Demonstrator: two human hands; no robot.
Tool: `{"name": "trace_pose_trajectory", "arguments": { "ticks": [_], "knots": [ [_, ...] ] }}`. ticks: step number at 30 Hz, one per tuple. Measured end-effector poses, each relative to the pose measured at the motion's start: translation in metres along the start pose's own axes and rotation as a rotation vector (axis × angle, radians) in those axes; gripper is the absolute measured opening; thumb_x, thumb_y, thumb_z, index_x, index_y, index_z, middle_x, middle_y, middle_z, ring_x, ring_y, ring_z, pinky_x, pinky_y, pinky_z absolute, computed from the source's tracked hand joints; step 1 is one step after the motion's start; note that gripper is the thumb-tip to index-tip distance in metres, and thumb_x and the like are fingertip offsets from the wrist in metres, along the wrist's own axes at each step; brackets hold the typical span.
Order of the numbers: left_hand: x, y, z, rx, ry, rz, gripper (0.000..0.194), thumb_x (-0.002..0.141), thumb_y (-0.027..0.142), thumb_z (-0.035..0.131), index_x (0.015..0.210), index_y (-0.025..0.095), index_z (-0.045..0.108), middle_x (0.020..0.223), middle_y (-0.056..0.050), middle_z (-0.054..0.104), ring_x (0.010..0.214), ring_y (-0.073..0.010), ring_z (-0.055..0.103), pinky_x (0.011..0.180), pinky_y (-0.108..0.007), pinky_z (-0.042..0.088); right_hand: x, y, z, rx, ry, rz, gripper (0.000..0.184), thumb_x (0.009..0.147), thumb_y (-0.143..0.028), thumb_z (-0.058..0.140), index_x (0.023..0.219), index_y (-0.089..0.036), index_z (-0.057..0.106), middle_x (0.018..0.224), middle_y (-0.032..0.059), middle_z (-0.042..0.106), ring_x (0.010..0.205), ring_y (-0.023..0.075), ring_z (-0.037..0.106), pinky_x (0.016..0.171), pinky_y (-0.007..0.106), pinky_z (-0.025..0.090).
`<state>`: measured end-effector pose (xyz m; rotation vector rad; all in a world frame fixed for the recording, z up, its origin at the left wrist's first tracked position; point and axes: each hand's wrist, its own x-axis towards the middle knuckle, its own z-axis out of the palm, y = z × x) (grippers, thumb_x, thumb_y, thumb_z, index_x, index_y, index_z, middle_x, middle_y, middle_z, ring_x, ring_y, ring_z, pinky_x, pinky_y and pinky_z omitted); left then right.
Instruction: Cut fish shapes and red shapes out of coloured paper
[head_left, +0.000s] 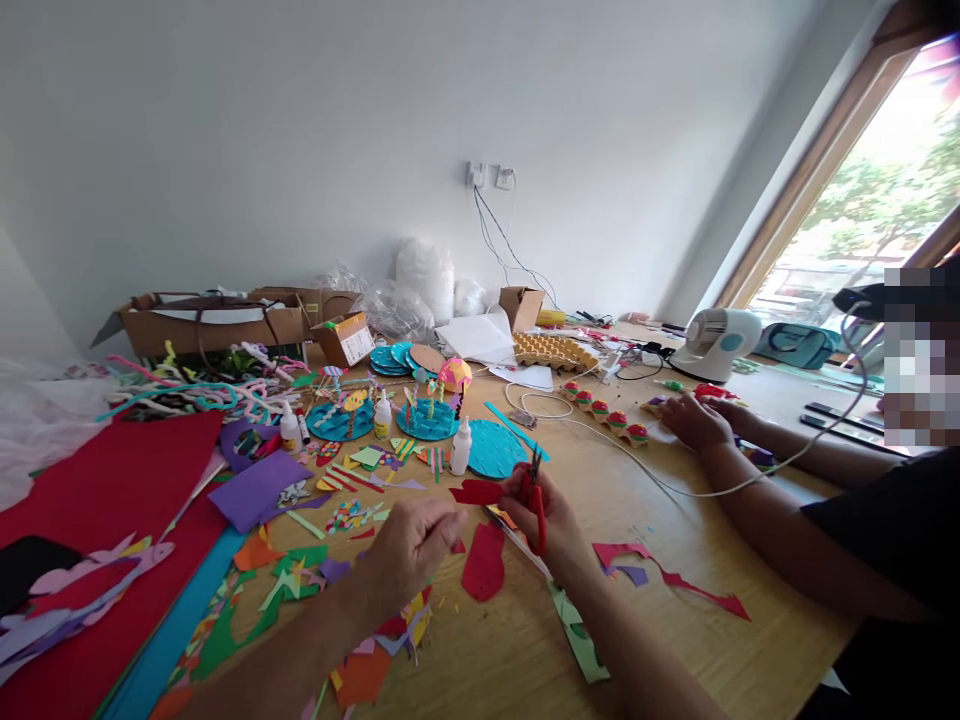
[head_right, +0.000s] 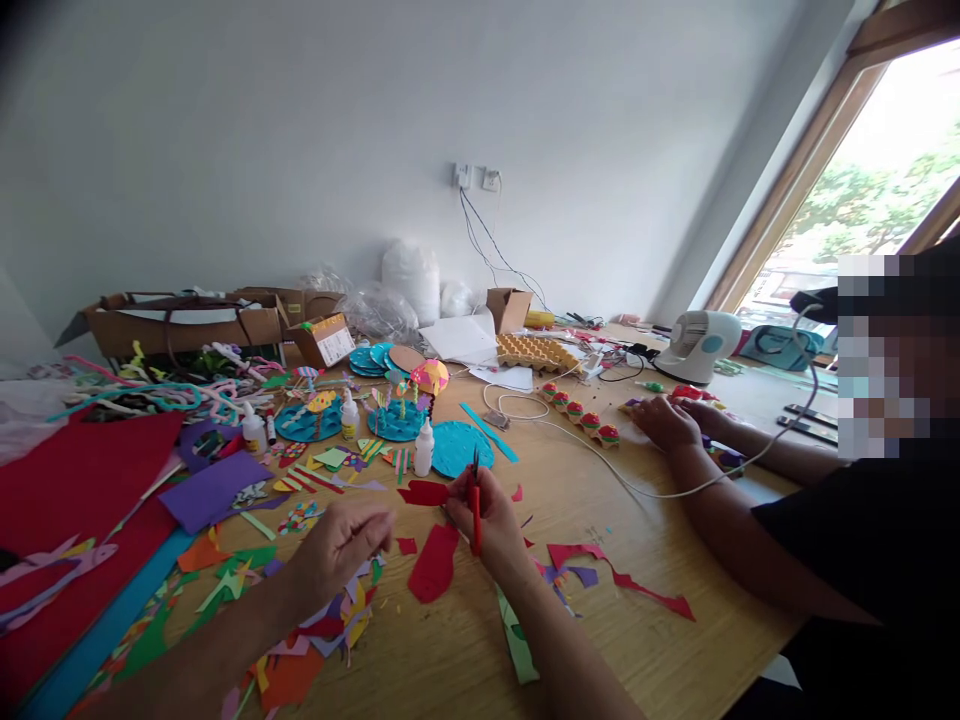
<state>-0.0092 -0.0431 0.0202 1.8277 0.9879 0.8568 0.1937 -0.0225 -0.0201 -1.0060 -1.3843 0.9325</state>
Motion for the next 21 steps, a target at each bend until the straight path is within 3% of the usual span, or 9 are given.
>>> {"name": "trace_pose_trajectory", "arguments": {
  "ticks": [4,7,11,13,16,19,21],
  "knots": [
    [-0.001,0.003,0.008,-0.329,-0.190,-0.184,0.064,0.084,0.071,0.023,0.071,0.018,0.057,0.057,0.001,0.051,0.049,-0.0132,0.049,0.047,-0.025,0.039,-0.010,-0.021,0.005,-0.214,0.029,-0.201,0.010,0.075,-0.025,0.067,0.081,-0.023,0.058,0.081,0.0038,0.064,0.071,0.0196,0.057,0.066,0.032,0.047],
    [0.001,0.002,0.003,-0.758,-0.219,-0.400,0.063,0.081,0.073,0.032,0.082,0.016,0.061,0.063,0.001,0.053,0.050,-0.0106,0.050,0.043,-0.021,0.032,-0.017,-0.041,0.013,-0.453,-0.086,-0.381,0.013,0.079,-0.013,0.059,0.085,-0.024,0.062,0.076,0.0038,0.067,0.067,0.0199,0.059,0.062,0.031,0.046],
    [0.005,0.000,-0.009,-0.828,-0.128,-0.450,0.040,0.076,0.057,0.057,0.074,0.017,0.057,0.061,0.002,0.053,0.047,-0.0081,0.048,0.042,-0.019,0.028,-0.012,-0.056,0.024,-0.682,-0.213,-0.688,0.022,0.083,-0.006,0.046,0.080,-0.024,0.059,0.071,0.0052,0.065,0.069,0.0206,0.061,0.061,0.029,0.046],
    [0.007,-0.002,-0.014,-0.785,-0.031,-0.414,0.030,0.070,0.046,0.065,0.072,0.018,0.054,0.059,0.004,0.052,0.045,-0.0068,0.045,0.043,-0.019,0.028,-0.006,-0.057,0.029,-0.742,-0.235,-0.755,0.024,0.083,-0.006,0.043,0.075,-0.024,0.057,0.066,0.0046,0.063,0.066,0.0199,0.059,0.059,0.029,0.044],
    [0.012,-0.004,-0.023,-0.687,0.134,-0.324,0.025,0.065,0.036,0.069,0.074,0.019,0.054,0.057,0.006,0.053,0.045,-0.0065,0.043,0.045,-0.019,0.030,0.004,-0.054,0.037,-0.702,-0.182,-0.684,0.018,0.081,-0.009,0.045,0.077,-0.023,0.057,0.070,0.0053,0.064,0.067,0.0197,0.058,0.058,0.028,0.043],
    [0.016,-0.004,-0.033,-0.525,0.299,-0.209,0.018,0.070,0.034,0.065,0.073,0.020,0.054,0.054,0.007,0.053,0.046,-0.0082,0.042,0.046,-0.020,0.031,0.011,-0.051,0.045,-0.474,-0.048,-0.450,0.004,0.083,-0.019,0.052,0.082,-0.021,0.056,0.077,0.0057,0.066,0.068,0.0190,0.058,0.059,0.028,0.044],
    [0.017,-0.001,-0.039,-0.397,0.388,-0.133,0.012,0.072,0.029,0.063,0.068,0.020,0.055,0.053,0.007,0.052,0.047,-0.0093,0.042,0.048,-0.021,0.031,0.013,-0.051,0.050,-0.285,-0.014,-0.270,0.009,0.083,-0.030,0.058,0.082,-0.021,0.055,0.078,0.0049,0.066,0.067,0.0179,0.057,0.060,0.028,0.045]
  ]
}}
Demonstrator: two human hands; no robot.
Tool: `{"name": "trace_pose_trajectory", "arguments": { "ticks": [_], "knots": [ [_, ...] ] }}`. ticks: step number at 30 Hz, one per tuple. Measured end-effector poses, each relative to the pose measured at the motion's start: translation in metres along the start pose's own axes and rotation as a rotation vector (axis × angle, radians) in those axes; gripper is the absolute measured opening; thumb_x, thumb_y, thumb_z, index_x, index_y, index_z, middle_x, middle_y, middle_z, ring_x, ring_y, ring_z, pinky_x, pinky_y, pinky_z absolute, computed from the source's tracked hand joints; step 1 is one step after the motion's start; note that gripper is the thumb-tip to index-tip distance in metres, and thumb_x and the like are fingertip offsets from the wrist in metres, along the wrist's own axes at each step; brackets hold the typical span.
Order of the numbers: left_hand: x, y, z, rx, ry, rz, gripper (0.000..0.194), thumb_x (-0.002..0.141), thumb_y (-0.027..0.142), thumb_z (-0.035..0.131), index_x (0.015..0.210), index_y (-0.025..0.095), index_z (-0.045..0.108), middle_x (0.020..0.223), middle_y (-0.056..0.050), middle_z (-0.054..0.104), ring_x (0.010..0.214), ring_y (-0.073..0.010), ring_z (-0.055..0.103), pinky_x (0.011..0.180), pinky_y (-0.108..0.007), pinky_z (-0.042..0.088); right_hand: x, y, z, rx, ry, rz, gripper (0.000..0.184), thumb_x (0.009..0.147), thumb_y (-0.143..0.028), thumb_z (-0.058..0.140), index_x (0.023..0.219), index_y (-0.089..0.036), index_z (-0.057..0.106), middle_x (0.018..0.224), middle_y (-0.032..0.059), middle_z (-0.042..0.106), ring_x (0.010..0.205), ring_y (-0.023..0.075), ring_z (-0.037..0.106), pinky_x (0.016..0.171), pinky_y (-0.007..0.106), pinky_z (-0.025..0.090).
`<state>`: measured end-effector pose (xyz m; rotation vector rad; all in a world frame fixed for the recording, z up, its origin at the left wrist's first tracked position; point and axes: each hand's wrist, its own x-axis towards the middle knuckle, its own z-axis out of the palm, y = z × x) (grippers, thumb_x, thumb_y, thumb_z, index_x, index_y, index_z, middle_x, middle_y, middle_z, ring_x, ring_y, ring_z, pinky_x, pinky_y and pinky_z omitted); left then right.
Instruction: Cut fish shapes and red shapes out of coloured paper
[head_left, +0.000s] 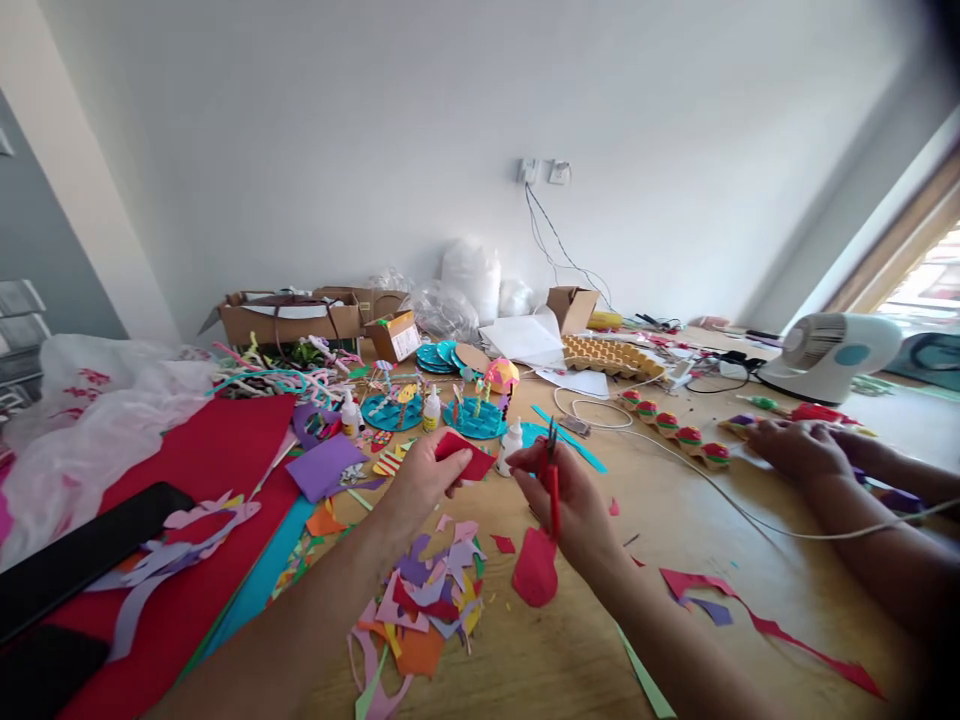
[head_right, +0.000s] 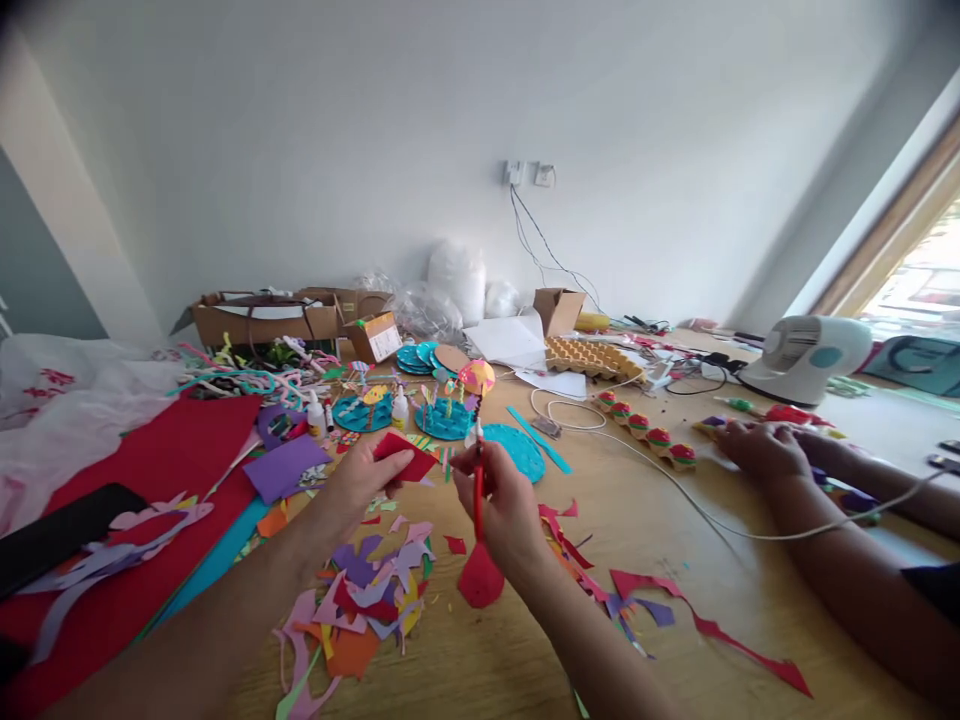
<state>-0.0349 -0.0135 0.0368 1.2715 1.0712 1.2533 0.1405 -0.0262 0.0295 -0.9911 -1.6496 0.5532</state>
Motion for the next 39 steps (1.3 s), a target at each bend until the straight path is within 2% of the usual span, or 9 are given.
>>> {"name": "trace_pose_trajectory", "arguments": {
  "ticks": [4,9,11,15,21,27,32,35,39],
  "knots": [
    [-0.002,0.008,0.001,0.183,0.076,0.169,0.011,0.068,0.014,0.064,0.061,0.021,0.060,0.055,0.007,0.053,0.056,-0.0118,0.045,0.056,-0.024,0.033,0.003,-0.002,0.006,0.267,-0.092,0.278,0.027,0.077,-0.043,0.068,0.083,-0.020,0.055,0.077,0.0025,0.064,0.057,0.0130,0.049,0.051,0.025,0.039],
    [-0.006,0.008,0.005,0.261,0.030,0.241,0.010,0.070,0.013,0.062,0.063,0.021,0.063,0.058,0.005,0.058,0.059,-0.0131,0.050,0.060,-0.025,0.036,0.007,0.000,0.010,0.423,-0.100,0.371,0.036,0.061,-0.035,0.080,0.079,-0.020,0.053,0.066,-0.0022,0.058,0.060,0.0146,0.053,0.051,0.024,0.034],
    [-0.007,0.006,0.006,0.242,-0.001,0.243,0.007,0.074,0.022,0.061,0.068,0.021,0.062,0.058,0.005,0.056,0.057,-0.0131,0.050,0.058,-0.025,0.038,0.008,-0.001,0.011,0.445,-0.080,0.385,0.036,0.061,-0.035,0.080,0.079,-0.020,0.052,0.065,-0.0027,0.058,0.058,0.0141,0.052,0.051,0.025,0.034],
    [-0.006,0.002,0.005,0.174,-0.018,0.231,0.021,0.080,0.038,0.053,0.069,0.021,0.056,0.057,0.006,0.050,0.050,-0.0119,0.047,0.049,-0.023,0.038,0.009,-0.006,0.013,0.464,-0.030,0.383,0.031,0.063,-0.032,0.076,0.079,-0.020,0.052,0.065,-0.0040,0.057,0.052,0.0107,0.046,0.049,0.024,0.032],
    [-0.001,0.002,0.003,0.174,0.037,0.234,0.018,0.076,0.036,0.055,0.066,0.021,0.054,0.055,0.007,0.047,0.050,-0.0111,0.043,0.048,-0.022,0.035,0.009,0.002,0.018,0.480,0.065,0.379,0.034,0.061,-0.039,0.078,0.076,-0.020,0.053,0.065,-0.0022,0.058,0.055,0.0128,0.049,0.046,0.023,0.031],
    [-0.005,0.009,-0.001,0.231,0.003,0.271,0.018,0.073,0.034,0.063,0.064,0.020,0.060,0.056,0.005,0.051,0.054,-0.0119,0.043,0.052,-0.023,0.033,0.006,-0.004,0.019,0.469,-0.055,0.370,0.033,0.061,-0.035,0.079,0.076,-0.020,0.053,0.063,-0.0054,0.052,0.052,0.0098,0.041,0.048,0.022,0.030],
    [-0.010,0.006,-0.004,0.041,-0.019,0.250,0.029,0.086,0.049,0.052,0.096,0.022,0.060,0.063,0.005,0.057,0.057,-0.0136,0.050,0.055,-0.024,0.041,0.013,-0.014,0.022,0.489,0.014,0.406,0.028,0.062,-0.030,0.074,0.076,-0.020,0.052,0.060,-0.0066,0.051,0.049,0.0090,0.038,0.046,0.022,0.028],
    [-0.011,0.005,-0.001,-0.067,-0.040,0.192,0.028,0.078,0.047,0.065,0.083,0.019,0.062,0.064,0.003,0.060,0.059,-0.0129,0.051,0.056,-0.023,0.043,0.019,-0.019,0.025,0.537,0.043,0.408,0.029,0.060,-0.031,0.074,0.076,-0.020,0.052,0.060,-0.0067,0.053,0.048,0.0087,0.039,0.045,0.022,0.028],
    [-0.012,0.011,0.007,-0.223,0.064,0.132,0.028,0.065,0.035,0.077,0.080,0.020,0.059,0.058,0.006,0.057,0.052,-0.0103,0.047,0.051,-0.021,0.041,0.023,-0.028,0.026,0.602,0.044,0.387,0.031,0.059,-0.031,0.075,0.077,-0.020,0.053,0.056,-0.0078,0.052,0.047,0.0085,0.039,0.044,0.021,0.028]
  ]
}}
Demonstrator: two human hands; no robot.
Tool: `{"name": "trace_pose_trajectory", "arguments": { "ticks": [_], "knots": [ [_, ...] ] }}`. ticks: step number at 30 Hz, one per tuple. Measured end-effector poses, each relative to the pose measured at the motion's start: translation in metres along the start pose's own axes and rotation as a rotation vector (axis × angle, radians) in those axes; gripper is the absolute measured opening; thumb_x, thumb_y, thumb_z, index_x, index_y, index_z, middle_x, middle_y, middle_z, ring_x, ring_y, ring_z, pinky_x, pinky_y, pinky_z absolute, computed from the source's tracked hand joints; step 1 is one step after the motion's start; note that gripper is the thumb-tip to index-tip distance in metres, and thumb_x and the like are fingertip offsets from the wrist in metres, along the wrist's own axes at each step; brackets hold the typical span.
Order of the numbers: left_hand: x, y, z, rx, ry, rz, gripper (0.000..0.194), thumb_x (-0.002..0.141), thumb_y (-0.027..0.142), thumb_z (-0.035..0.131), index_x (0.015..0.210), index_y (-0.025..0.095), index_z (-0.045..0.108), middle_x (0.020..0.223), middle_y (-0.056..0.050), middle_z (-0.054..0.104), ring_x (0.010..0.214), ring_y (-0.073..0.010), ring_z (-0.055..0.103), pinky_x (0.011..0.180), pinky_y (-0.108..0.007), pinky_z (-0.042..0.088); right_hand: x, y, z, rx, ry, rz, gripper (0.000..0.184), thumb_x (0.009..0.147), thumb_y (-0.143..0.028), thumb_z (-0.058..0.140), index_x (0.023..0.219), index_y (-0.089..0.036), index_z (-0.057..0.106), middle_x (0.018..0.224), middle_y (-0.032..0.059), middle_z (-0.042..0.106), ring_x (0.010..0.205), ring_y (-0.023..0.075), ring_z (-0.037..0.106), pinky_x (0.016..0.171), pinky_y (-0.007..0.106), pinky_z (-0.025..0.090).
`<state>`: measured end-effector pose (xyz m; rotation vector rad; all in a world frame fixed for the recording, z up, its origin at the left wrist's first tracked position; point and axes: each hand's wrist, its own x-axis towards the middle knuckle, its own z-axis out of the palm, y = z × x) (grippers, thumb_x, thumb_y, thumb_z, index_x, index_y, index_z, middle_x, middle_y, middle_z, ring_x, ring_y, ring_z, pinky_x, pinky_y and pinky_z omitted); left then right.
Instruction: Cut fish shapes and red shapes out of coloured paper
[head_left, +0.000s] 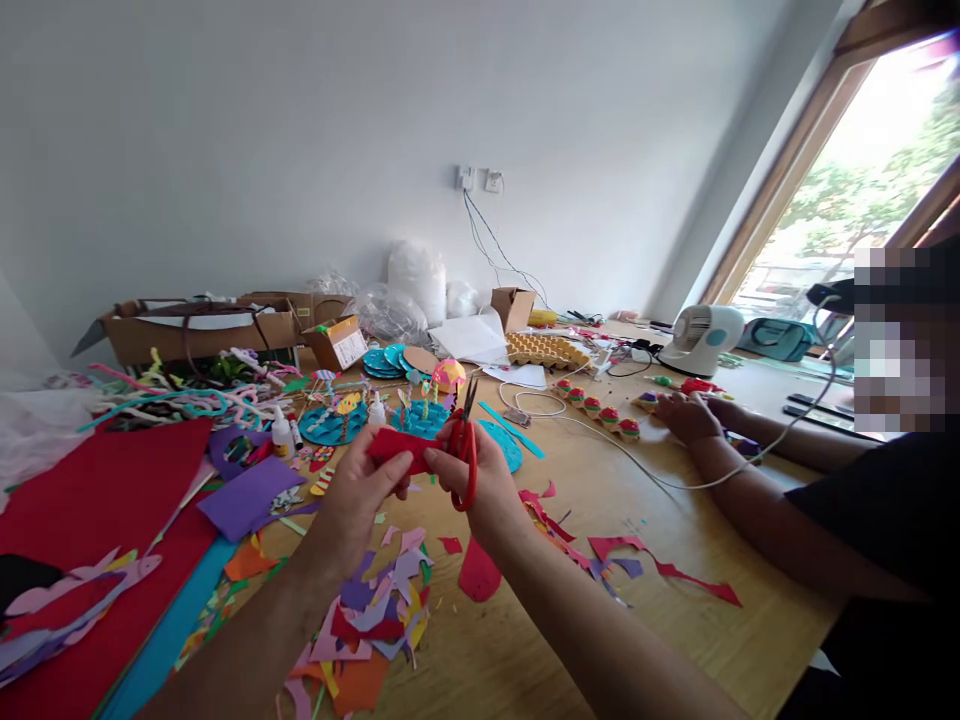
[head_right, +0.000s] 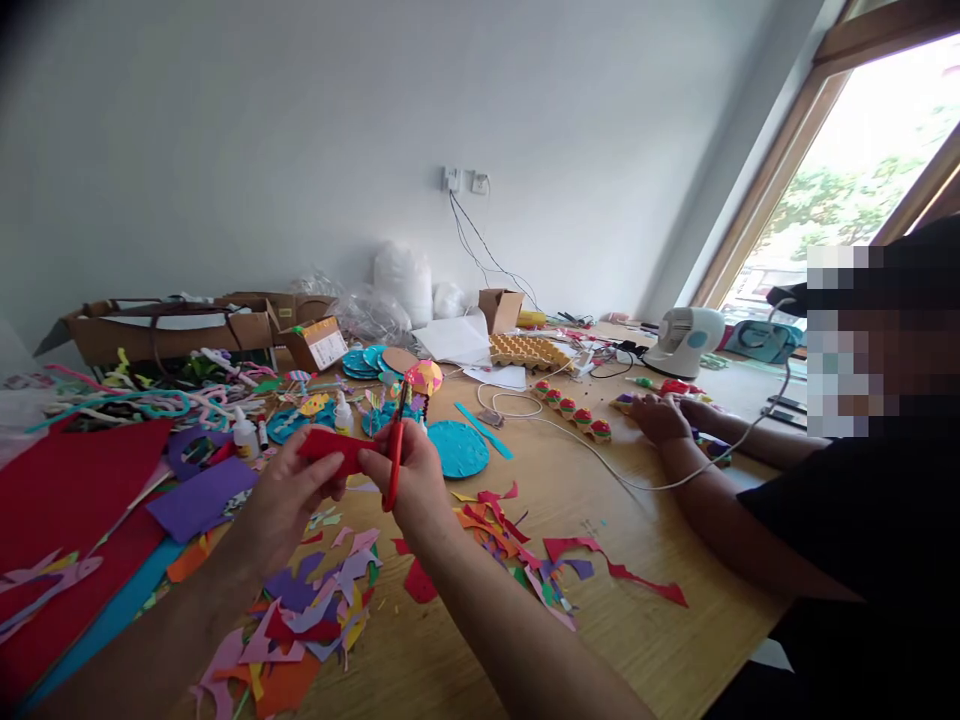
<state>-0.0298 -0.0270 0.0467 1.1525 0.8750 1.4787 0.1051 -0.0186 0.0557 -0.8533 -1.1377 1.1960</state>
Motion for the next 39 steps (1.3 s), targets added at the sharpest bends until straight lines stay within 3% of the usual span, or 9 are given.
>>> {"name": "trace_pose_trajectory", "arguments": {
  "ticks": [3,8,12,16,20,27,31,35,39],
  "knots": [
    [0.000,0.003,0.001,-0.084,0.023,-0.008,0.030,0.067,0.041,0.072,0.084,0.022,0.058,0.061,0.006,0.059,0.053,-0.0114,0.049,0.050,-0.022,0.042,0.000,-0.005,0.002,0.033,0.020,-0.012,0.032,0.059,-0.032,0.075,0.079,-0.020,0.053,0.055,-0.0082,0.052,0.046,0.0085,0.039,0.044,0.021,0.028],
    [0.002,0.002,-0.002,0.201,0.003,0.072,0.022,0.067,0.037,0.069,0.059,0.018,0.061,0.047,0.005,0.053,0.050,-0.0114,0.046,0.052,-0.024,0.039,0.000,-0.006,0.004,-0.018,-0.036,0.017,0.034,0.058,-0.034,0.077,0.076,-0.020,0.052,0.058,-0.0068,0.053,0.048,0.0091,0.041,0.046,0.021,0.030],
    [0.003,0.002,-0.002,0.241,0.051,0.095,0.014,0.065,0.032,0.067,0.059,0.020,0.065,0.045,0.005,0.053,0.049,-0.0120,0.045,0.052,-0.024,0.038,0.002,-0.003,0.005,-0.020,-0.013,-0.008,0.033,0.056,-0.033,0.076,0.075,-0.021,0.052,0.062,-0.0055,0.053,0.052,0.0106,0.045,0.047,0.022,0.031],
    [0.001,0.007,0.000,0.279,0.052,0.069,0.018,0.062,0.033,0.067,0.050,0.021,0.061,0.046,0.004,0.054,0.051,-0.0135,0.048,0.053,-0.025,0.039,0.002,-0.005,0.005,-0.012,-0.038,-0.006,0.032,0.058,-0.033,0.075,0.076,-0.021,0.052,0.062,-0.0053,0.053,0.053,0.0110,0.045,0.048,0.022,0.032],
    [-0.001,0.014,0.002,0.288,0.078,0.023,0.012,0.056,0.033,0.068,0.056,0.021,0.066,0.047,0.003,0.057,0.051,-0.0147,0.049,0.051,-0.026,0.040,-0.003,-0.010,0.003,-0.026,-0.051,-0.017,0.034,0.061,-0.037,0.076,0.079,-0.021,0.051,0.062,-0.0055,0.054,0.053,0.0109,0.045,0.048,0.022,0.032],
    [-0.004,0.019,0.001,0.055,0.190,0.037,0.017,0.058,0.031,0.072,0.049,0.020,0.061,0.046,0.004,0.057,0.052,-0.0138,0.052,0.056,-0.027,0.044,-0.024,-0.009,0.005,-0.255,-0.250,0.063,0.031,0.081,-0.049,0.056,0.072,-0.020,0.048,0.058,-0.0037,0.053,0.049,0.0098,0.045,0.048,0.022,0.035],
    [-0.009,0.021,0.004,-0.092,0.218,0.028,0.012,0.057,0.027,0.075,0.056,0.019,0.067,0.053,0.003,0.064,0.055,-0.0134,0.056,0.057,-0.026,0.047,-0.036,0.002,0.008,-0.295,-0.290,0.046,0.027,0.082,-0.043,0.056,0.071,-0.021,0.045,0.058,-0.0046,0.048,0.054,0.0117,0.050,0.051,0.022,0.040],
    [-0.010,0.019,0.006,-0.122,0.216,0.048,0.011,0.059,0.026,0.076,0.058,0.018,0.068,0.055,0.003,0.065,0.055,-0.0124,0.056,0.056,-0.024,0.047,-0.040,0.011,0.009,-0.289,-0.323,0.054,0.023,0.084,-0.038,0.054,0.073,-0.021,0.043,0.057,-0.0054,0.046,0.053,0.0111,0.047,0.050,0.021,0.037],
    [-0.009,0.014,0.008,-0.136,0.214,0.061,0.010,0.062,0.025,0.076,0.060,0.019,0.069,0.055,0.004,0.066,0.055,-0.0118,0.057,0.057,-0.023,0.049,-0.042,0.010,0.009,-0.337,-0.320,0.061,0.031,0.084,-0.044,0.058,0.069,-0.019,0.047,0.056,-0.0046,0.046,0.052,0.0107,0.044,0.049,0.021,0.034]
  ]
}}
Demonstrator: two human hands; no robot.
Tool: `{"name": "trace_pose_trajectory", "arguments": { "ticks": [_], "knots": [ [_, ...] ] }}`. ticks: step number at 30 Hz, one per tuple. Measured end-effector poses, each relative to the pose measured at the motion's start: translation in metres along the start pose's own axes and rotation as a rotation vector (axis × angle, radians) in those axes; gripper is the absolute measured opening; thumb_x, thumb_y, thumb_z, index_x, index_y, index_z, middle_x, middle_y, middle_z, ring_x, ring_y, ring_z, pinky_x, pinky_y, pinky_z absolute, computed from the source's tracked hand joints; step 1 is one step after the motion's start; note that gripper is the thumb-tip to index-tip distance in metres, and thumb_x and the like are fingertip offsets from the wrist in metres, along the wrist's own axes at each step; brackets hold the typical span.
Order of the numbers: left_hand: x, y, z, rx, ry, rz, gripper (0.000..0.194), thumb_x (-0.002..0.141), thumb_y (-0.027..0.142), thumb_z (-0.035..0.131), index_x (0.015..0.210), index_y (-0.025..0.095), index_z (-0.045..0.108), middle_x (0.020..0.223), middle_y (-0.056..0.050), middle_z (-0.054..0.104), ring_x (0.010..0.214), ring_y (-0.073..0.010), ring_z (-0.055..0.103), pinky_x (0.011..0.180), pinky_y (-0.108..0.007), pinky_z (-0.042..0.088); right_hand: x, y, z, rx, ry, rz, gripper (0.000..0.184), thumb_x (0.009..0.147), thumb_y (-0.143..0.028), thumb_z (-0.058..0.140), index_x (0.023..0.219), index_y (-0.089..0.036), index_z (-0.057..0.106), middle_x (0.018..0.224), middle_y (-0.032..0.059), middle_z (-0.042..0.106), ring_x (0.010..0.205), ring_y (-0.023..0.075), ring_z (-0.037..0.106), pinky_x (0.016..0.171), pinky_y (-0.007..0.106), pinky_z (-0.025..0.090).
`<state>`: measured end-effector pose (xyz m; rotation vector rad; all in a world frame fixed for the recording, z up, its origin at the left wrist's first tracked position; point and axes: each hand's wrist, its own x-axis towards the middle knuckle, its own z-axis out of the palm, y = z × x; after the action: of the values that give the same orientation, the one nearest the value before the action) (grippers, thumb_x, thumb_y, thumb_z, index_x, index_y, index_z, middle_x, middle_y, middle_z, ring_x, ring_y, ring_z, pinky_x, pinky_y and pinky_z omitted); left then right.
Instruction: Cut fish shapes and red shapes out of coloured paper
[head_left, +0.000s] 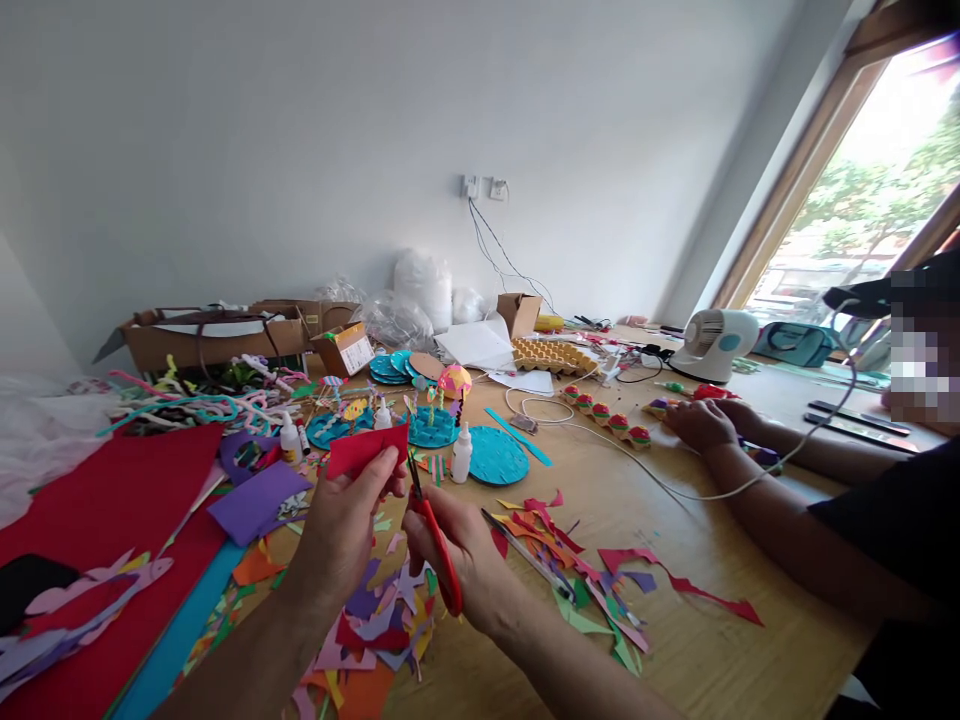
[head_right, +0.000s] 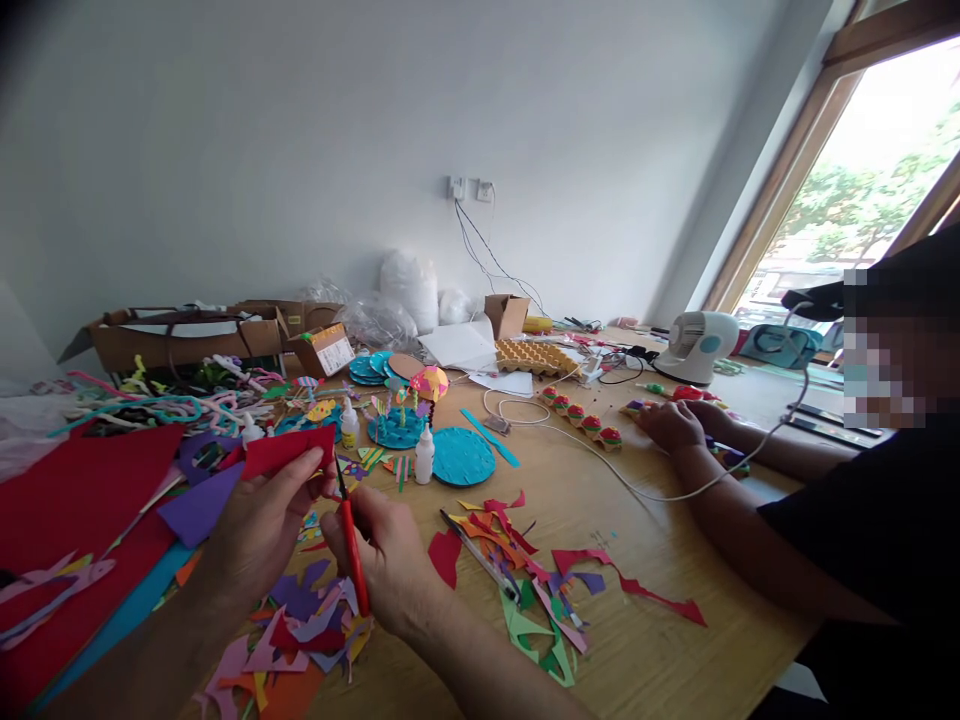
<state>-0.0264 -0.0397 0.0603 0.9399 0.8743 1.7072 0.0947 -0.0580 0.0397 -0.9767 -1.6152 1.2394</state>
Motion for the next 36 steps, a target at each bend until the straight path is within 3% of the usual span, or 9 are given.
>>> {"name": "trace_pose_trajectory", "arguments": {
  "ticks": [11,20,29,36],
  "knots": [
    [-0.005,-0.010,0.000,0.022,0.044,-0.012,0.015,0.065,0.030,0.075,0.062,0.018,0.069,0.057,0.002,0.068,0.059,-0.0142,0.062,0.061,-0.026,0.051,-0.002,0.001,0.003,-0.032,0.041,-0.014,0.044,0.083,-0.058,0.056,0.064,-0.019,0.047,0.054,-0.0030,0.047,0.049,0.0108,0.043,0.046,0.021,0.032],
    [-0.006,-0.014,-0.002,0.127,0.096,-0.106,0.024,0.067,0.039,0.073,0.057,0.018,0.067,0.057,0.001,0.069,0.061,-0.0159,0.062,0.063,-0.026,0.049,-0.002,0.000,0.004,-0.095,0.064,-0.021,0.045,0.084,-0.058,0.055,0.062,-0.019,0.046,0.053,-0.0027,0.048,0.049,0.0107,0.041,0.046,0.022,0.030],
    [-0.006,-0.020,-0.003,0.132,0.083,-0.111,0.023,0.068,0.040,0.072,0.062,0.018,0.069,0.061,-0.001,0.071,0.066,-0.0194,0.065,0.064,-0.029,0.050,-0.001,0.005,0.004,-0.094,0.073,-0.051,0.047,0.083,-0.061,0.054,0.061,-0.020,0.044,0.054,-0.0030,0.041,0.052,0.0115,0.037,0.046,0.022,0.028],
    [-0.006,-0.015,-0.002,0.140,0.065,-0.110,0.024,0.066,0.039,0.073,0.058,0.018,0.068,0.060,-0.001,0.071,0.066,-0.0173,0.064,0.066,-0.026,0.049,0.002,0.010,0.002,-0.098,0.082,-0.082,0.044,0.084,-0.056,0.055,0.061,-0.020,0.042,0.055,-0.0042,0.036,0.051,0.0103,0.033,0.046,0.021,0.027]
  ]
}}
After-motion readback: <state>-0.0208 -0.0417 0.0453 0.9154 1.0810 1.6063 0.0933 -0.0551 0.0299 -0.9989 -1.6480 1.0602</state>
